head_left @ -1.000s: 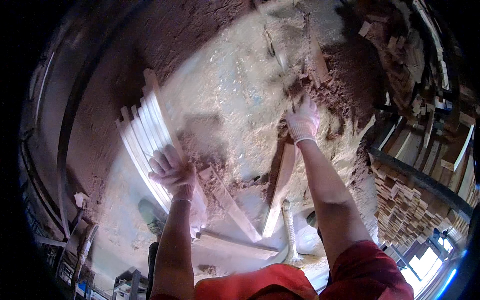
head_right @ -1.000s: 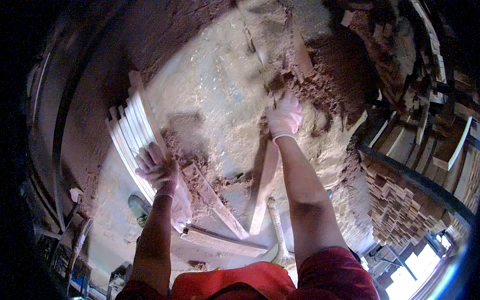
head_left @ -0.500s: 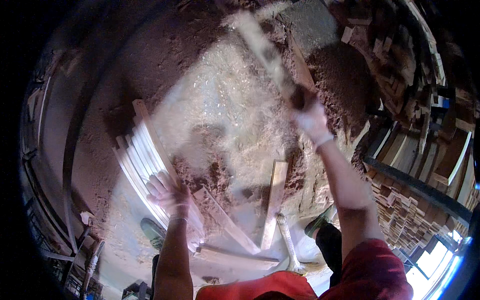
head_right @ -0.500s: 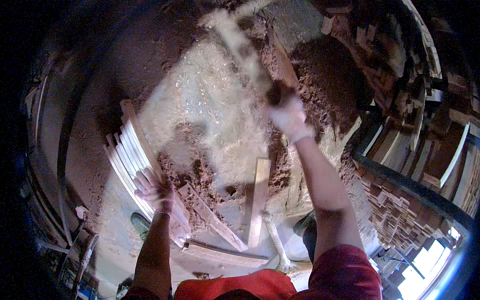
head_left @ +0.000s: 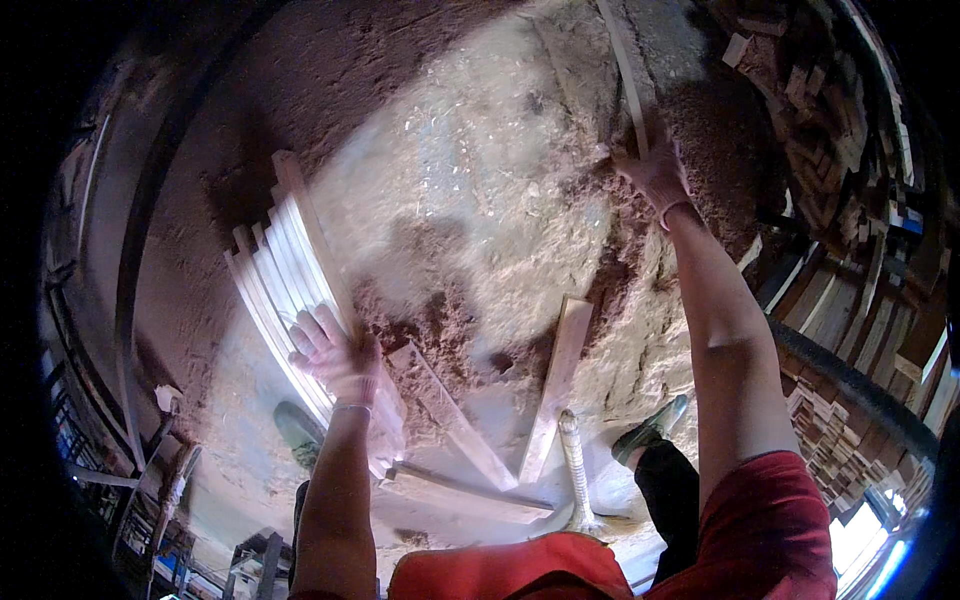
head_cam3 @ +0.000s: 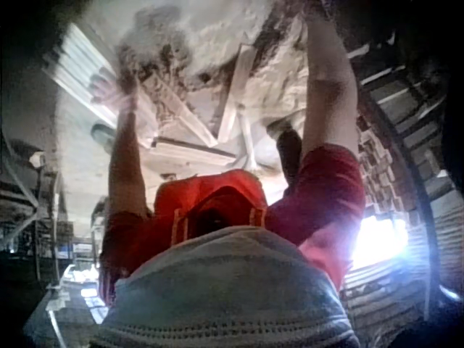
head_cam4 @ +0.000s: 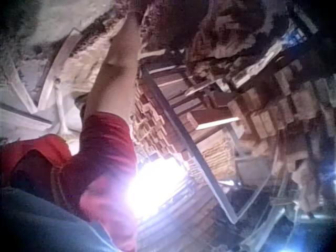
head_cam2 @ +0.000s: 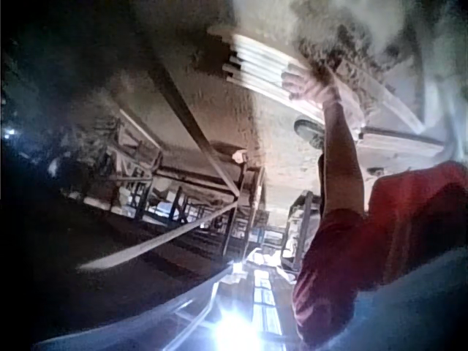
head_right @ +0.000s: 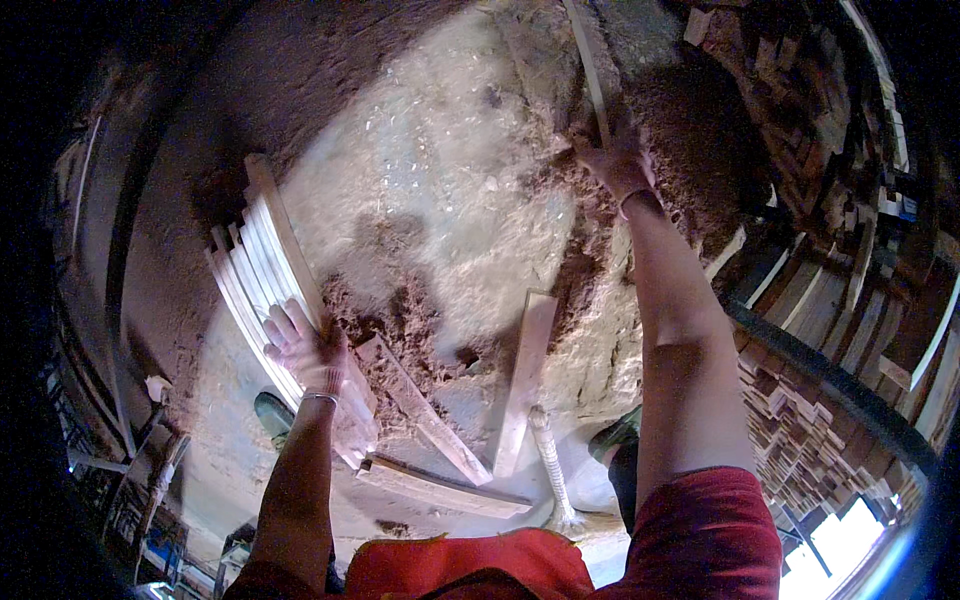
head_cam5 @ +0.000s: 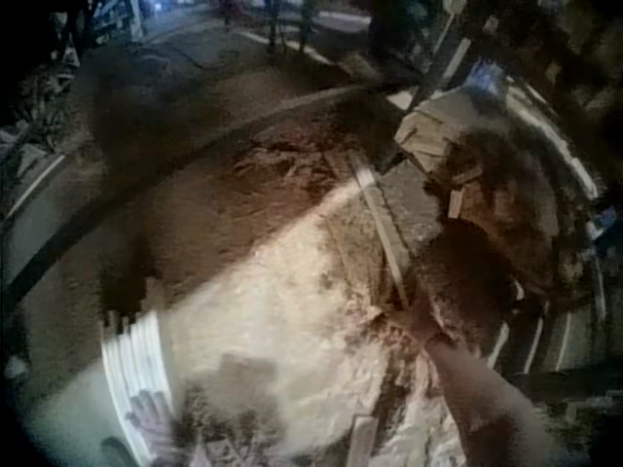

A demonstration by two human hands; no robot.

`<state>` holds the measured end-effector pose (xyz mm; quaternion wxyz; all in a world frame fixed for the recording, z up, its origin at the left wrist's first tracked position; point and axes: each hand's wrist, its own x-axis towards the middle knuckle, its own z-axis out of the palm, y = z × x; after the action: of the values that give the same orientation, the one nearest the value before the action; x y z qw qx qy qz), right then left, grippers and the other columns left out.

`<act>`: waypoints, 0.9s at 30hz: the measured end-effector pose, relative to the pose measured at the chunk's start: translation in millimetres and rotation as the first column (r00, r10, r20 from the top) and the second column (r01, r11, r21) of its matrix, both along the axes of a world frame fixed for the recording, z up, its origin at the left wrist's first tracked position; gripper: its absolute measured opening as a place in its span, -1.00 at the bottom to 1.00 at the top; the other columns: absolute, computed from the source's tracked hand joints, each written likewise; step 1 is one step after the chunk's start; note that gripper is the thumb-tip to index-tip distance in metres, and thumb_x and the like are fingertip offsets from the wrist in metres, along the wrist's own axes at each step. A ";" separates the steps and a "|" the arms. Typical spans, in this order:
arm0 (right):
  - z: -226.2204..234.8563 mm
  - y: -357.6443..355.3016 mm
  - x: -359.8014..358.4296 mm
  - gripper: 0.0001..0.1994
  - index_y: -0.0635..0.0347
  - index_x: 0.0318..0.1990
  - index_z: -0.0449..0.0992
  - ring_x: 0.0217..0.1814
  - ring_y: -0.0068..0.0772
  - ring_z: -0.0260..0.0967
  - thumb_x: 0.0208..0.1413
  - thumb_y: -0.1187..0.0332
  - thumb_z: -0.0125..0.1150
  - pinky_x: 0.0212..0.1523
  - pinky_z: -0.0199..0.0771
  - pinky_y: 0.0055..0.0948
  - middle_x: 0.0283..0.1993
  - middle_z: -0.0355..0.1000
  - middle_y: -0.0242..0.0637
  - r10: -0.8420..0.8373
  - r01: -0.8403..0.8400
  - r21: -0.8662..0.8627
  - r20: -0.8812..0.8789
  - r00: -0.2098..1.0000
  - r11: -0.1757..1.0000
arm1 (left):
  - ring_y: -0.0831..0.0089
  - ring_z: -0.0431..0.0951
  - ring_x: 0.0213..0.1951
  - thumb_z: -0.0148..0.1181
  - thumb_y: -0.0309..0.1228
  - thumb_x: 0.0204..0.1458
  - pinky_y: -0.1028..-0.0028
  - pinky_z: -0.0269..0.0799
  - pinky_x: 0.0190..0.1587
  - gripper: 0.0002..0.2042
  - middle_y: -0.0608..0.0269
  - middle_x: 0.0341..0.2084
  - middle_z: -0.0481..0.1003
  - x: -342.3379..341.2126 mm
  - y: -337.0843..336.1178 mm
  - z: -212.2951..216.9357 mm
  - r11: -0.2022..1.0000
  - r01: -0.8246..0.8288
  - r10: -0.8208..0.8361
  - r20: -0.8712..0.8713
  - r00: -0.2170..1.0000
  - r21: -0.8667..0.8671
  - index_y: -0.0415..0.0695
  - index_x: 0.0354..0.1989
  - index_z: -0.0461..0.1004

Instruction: The person sorts and stacks thin wooden slats on a metal table in a workshop. They pick up pieces from a pile, align them, and place them into neat stacks, occasionally moving to the floor to gather more wood.

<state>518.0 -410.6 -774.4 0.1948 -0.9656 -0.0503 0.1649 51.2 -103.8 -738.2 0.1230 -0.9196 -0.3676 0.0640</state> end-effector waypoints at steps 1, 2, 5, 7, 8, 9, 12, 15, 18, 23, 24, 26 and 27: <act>5.7 6.0 -2.0 -0.05 0.17 0.43 0.27 0.05 -0.03 0.62 -0.18 0.32 0.65 0.08 0.66 -0.13 0.02 0.62 0.02 -0.012 0.013 0.034 -0.043 0.999 0.999 | -0.06 0.33 0.26 0.31 0.00 0.06 -0.13 0.27 0.11 -0.30 0.02 0.28 0.32 0.2 0.5 1.2 1.000 -0.013 0.012 -0.015 1.000 -0.013 -0.10 0.31 0.28; 9.3 11.5 -6.1 -0.07 0.19 0.41 0.28 0.02 -0.05 0.62 -0.18 0.33 0.65 0.06 0.66 -0.14 0.02 0.62 -0.01 -0.015 0.015 -0.031 -0.008 1.000 0.999 | -0.06 0.32 0.28 0.31 0.00 0.07 -0.13 0.26 0.13 -0.30 0.02 0.30 0.31 -0.5 0.4 2.2 0.999 -0.020 0.020 -0.030 0.999 -0.029 -0.09 0.32 0.27; 29.9 21.3 -9.3 -0.19 0.23 0.34 0.34 -0.09 -0.13 0.63 -0.12 0.36 0.62 0.02 0.67 -0.17 0.01 0.62 -0.11 0.009 -0.009 -0.001 -0.103 0.995 1.000 | -0.06 0.29 0.32 0.27 0.00 0.09 -0.16 0.23 0.16 -0.31 0.02 0.31 0.30 -5.9 0.7 -4.8 0.999 0.016 -0.016 0.004 1.000 0.050 -0.08 0.33 0.26; 38.5 7.1 -1.7 -0.34 0.22 0.23 0.42 -0.16 -0.21 0.63 -0.05 0.34 0.59 -0.06 0.69 -0.21 -0.01 0.62 -0.14 0.138 0.054 0.453 -0.382 0.914 0.890 | -0.16 0.17 0.42 0.23 0.06 0.11 -0.31 0.08 0.27 -0.22 -0.05 0.39 0.20 3.9 4.1 -4.3 0.987 -0.109 0.096 -0.109 0.989 -0.118 -0.07 0.44 0.16; 34.2 -11.6 -0.4 -0.42 0.21 0.16 0.46 -0.19 -0.25 0.63 -0.02 0.32 0.59 -0.11 0.70 -0.24 -0.02 0.62 -0.16 0.234 0.203 0.658 -0.512 0.826 0.725 | -0.20 0.11 0.47 0.22 0.09 0.13 -0.39 0.01 0.32 -0.17 -0.08 0.43 0.15 9.0 3.7 -1.6 0.964 -0.173 0.139 -0.171 0.975 -0.202 -0.06 0.49 0.12; 47.1 3.4 -15.5 -0.46 0.20 0.12 0.48 -0.22 -0.26 0.62 0.00 0.31 0.59 -0.11 0.71 -0.22 -0.04 0.62 -0.16 0.211 0.453 0.675 -0.663 0.718 0.582 | -0.19 0.10 0.47 0.17 0.09 0.15 -0.39 0.01 0.32 -0.20 -0.07 0.43 0.14 0.2 3.4 -7.2 0.973 -0.168 0.139 -0.175 0.975 -0.158 -0.05 0.50 0.12; 113.2 31.3 -97.3 -0.54 0.20 0.05 0.53 -0.28 -0.28 0.62 0.05 0.28 0.58 -0.11 0.77 -0.09 -0.10 0.61 -0.16 0.379 0.830 0.518 -0.824 0.421 0.207 | -0.15 0.07 0.49 0.01 0.12 0.25 -0.36 0.02 0.32 -0.26 -0.01 0.45 0.11 -15.6 2.9 -26.2 0.979 -0.190 0.168 -0.230 0.959 -0.077 0.00 0.51 0.11; 106.2 49.3 -151.9 -0.60 0.24 0.05 0.54 -0.21 -0.23 0.64 0.10 0.31 0.50 -0.07 0.82 0.06 -0.11 0.61 -0.11 0.356 0.903 0.418 -0.863 0.359 0.104 | -0.13 0.01 0.53 0.02 0.17 0.25 -0.35 0.05 0.30 -0.21 -0.01 0.52 0.03 -3.9 4.0 -13.2 0.964 -0.214 0.141 -0.378 0.915 -0.158 -0.01 0.55 0.07; 34.6 53.0 -158.2 -0.46 0.24 0.18 0.49 0.11 -0.10 0.58 0.08 0.27 0.52 0.07 0.75 0.09 0.06 0.56 -0.07 0.156 0.760 0.534 -0.842 0.516 0.370 | -0.12 -0.06 0.56 0.00 0.17 0.25 -0.40 0.01 0.31 -0.19 0.00 0.54 0.00 11.2 5.5 5.6 0.947 -0.242 0.150 -0.372 0.916 -0.213 -0.03 0.57 0.03; 83.8 85.0 -223.2 -0.47 0.23 0.20 0.49 0.05 -0.27 0.57 0.11 0.27 0.52 0.02 0.72 -0.18 0.03 0.57 -0.15 0.187 0.691 0.588 -0.801 0.569 0.419 | -0.11 -0.11 0.58 -0.05 0.18 0.26 -0.41 -0.10 0.38 -0.16 0.01 0.59 -0.08 -0.8 3.0 4.2 0.942 -0.262 0.170 -0.377 0.911 -0.209 -0.03 0.60 -0.05; 84.8 92.5 -239.8 -0.44 0.24 0.24 0.46 0.06 -0.26 0.56 0.13 0.25 0.50 0.00 0.70 -0.20 0.04 0.57 -0.15 0.148 0.655 0.619 -0.765 0.626 0.433 | -0.11 -0.11 0.58 0.03 0.20 0.22 -0.40 -0.08 0.38 -0.12 0.00 0.59 -0.06 -7.3 2.0 1.4 0.956 -0.221 0.144 -0.344 0.928 -0.194 -0.03 0.60 -0.05; 78.4 104.4 -271.2 -0.35 0.25 0.35 0.38 0.07 -0.22 0.56 0.15 0.22 0.47 -0.03 0.67 -0.21 0.07 0.57 -0.15 0.042 0.571 0.667 -0.667 0.744 0.479 | -0.12 -0.10 0.58 0.11 0.23 0.17 -0.39 -0.06 0.37 -0.07 -0.01 0.58 -0.04 -5.9 7.2 9.1 0.936 -0.212 0.122 -0.306 0.944 -0.279 -0.02 0.60 -0.04; 67.9 105.6 -279.1 -0.30 0.26 0.40 0.34 0.08 -0.19 0.55 0.16 0.21 0.46 -0.04 0.65 -0.19 0.09 0.57 -0.15 -0.016 0.527 0.682 -0.604 0.797 0.508 | -0.12 -0.10 0.58 0.16 0.24 0.15 -0.39 -0.05 0.37 -0.05 -0.01 0.58 -0.03 -8.8 9.5 14.6 0.925 -0.209 0.113 -0.292 0.950 -0.318 -0.01 0.60 -0.03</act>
<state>238.9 -305.0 -706.5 0.6533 -0.6681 0.0935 0.3437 42.4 -94.3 -723.6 0.0028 -0.8759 -0.4055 0.2615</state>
